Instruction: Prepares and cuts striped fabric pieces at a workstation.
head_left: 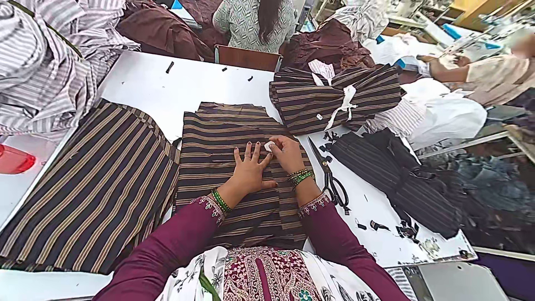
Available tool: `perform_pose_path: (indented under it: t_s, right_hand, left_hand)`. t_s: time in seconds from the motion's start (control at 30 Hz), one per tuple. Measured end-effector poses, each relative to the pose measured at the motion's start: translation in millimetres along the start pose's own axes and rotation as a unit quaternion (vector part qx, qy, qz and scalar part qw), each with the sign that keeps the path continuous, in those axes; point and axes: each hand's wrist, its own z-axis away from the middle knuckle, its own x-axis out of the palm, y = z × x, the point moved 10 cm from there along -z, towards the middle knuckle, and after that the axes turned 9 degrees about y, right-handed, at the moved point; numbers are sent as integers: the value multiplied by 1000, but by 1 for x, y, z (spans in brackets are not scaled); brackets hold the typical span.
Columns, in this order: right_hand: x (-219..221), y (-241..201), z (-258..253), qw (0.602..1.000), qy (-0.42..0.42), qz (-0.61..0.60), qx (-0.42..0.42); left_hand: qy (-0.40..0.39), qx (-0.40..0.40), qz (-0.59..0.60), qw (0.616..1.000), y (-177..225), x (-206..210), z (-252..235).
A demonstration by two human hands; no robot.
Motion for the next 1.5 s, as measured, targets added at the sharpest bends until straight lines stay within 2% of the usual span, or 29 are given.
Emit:
perform_pose_path:
  t_s: [0.1, 0.23, 0.3, 0.47, 0.67, 1.03, 1.27, 1.5]
  right_hand:
    - [1, -5, -4, 1000, -5, -7, -11]
    - [22, -13, -6, 993, -96, 73, -11]
    - [29, -13, -7, 989, -116, 88, -1]
    - [21, -9, -13, 998, -47, 27, 25]
    - [30, -9, -12, 993, -99, 53, 40]
    - [24, -3, -30, 999, -18, 21, 43]
    - [34, -8, -11, 988, -117, 69, 70]
    - [40, -7, -29, 993, -70, 83, 55]
  left_hand:
    - [-1, -1, -1, 1000, 0, 0, 0]
    - [0, 0, -2, 1000, 0, -1, 1]
    - [0, 0, -4, 1000, 0, -1, 1]
    - [-3, -1, -1, 1000, 0, -1, 1]
    - [6, 6, 6, 1000, 0, -1, 0]
    - [2, 4, -5, 1000, 0, 0, 0]
    - [0, 3, 1, 1000, 0, 0, 1]
    - [1, -1, 1, 1000, 1, -1, 1]
